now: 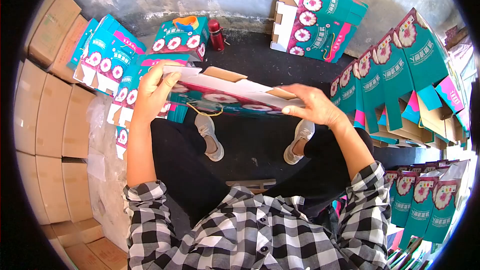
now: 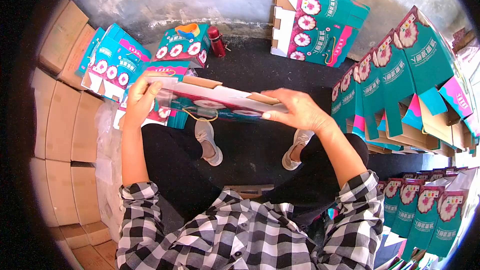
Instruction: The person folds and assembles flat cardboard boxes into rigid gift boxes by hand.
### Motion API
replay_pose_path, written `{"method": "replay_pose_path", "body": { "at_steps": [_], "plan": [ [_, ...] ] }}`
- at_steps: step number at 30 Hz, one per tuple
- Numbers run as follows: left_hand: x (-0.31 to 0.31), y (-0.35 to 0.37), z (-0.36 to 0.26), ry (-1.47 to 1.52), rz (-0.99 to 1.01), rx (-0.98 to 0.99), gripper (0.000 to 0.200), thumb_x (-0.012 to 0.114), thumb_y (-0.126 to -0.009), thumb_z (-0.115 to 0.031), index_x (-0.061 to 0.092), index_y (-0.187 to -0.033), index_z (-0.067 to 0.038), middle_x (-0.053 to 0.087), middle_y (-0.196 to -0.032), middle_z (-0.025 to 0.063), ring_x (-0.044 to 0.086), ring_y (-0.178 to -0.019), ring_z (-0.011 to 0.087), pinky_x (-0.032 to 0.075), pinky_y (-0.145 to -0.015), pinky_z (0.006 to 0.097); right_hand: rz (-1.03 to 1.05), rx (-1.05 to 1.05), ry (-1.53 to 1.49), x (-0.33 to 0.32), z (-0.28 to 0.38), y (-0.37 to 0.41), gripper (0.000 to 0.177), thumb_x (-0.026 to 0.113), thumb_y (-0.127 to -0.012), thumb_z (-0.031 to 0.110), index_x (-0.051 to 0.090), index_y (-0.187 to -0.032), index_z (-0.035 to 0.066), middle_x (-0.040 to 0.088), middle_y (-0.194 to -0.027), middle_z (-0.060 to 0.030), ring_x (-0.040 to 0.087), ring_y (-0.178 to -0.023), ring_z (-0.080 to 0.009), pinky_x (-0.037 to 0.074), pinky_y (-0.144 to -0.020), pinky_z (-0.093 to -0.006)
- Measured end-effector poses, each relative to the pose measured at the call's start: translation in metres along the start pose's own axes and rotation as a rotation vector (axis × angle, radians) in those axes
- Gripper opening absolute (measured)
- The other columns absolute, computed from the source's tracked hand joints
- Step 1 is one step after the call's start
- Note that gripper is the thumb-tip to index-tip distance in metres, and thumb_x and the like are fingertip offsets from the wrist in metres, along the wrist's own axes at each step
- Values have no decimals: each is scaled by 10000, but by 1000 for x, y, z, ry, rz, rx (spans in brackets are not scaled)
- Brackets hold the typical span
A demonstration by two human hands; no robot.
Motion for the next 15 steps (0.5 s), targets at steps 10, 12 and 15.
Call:
{"method": "replay_pose_path", "body": {
  "at_steps": [10, 12, 15],
  "plan": [
    [51, -20, 20, -312, -251, -64, 822, 764, -743, -260, 321, -1388, -10, 359, -1411, 175, 404, -1269, 282, 333, -1054, 389, 97, 502, -381, 15, -45, -24, 543, 444, -947, 513, 630, -975, 4, 595, -812, -39, 534, -722, -102, 454, -646, -275],
    [94, -8, 17, -305, 8, -72, 997, 813, -670, -291, 229, -1422, 4, 285, -1446, 210, 333, -1321, 325, 298, -1082, 413, 110, 491, -659, 26, -54, -27, 549, 429, -948, 514, 597, -1103, 15, 628, -944, -70, 603, -819, -138, 508, -705, -291],
    [156, 9, 14, -252, 203, -40, 1165, 838, -617, -327, 94, -1441, 26, 207, -1460, 260, 248, -1361, 368, 258, -1109, 429, 80, 454, -788, 35, -46, -33, 513, 432, -964, 455, 579, -1155, 3, 646, -999, -105, 639, -896, -191, 534, -759, -326]
  ]
}}
Point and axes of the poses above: each hand's wrist, its own y-axis away from the middle knuckle, its own x-axis out of the palm, z = x × y, the point moved 6 cm from there along -y, towards the middle knuckle
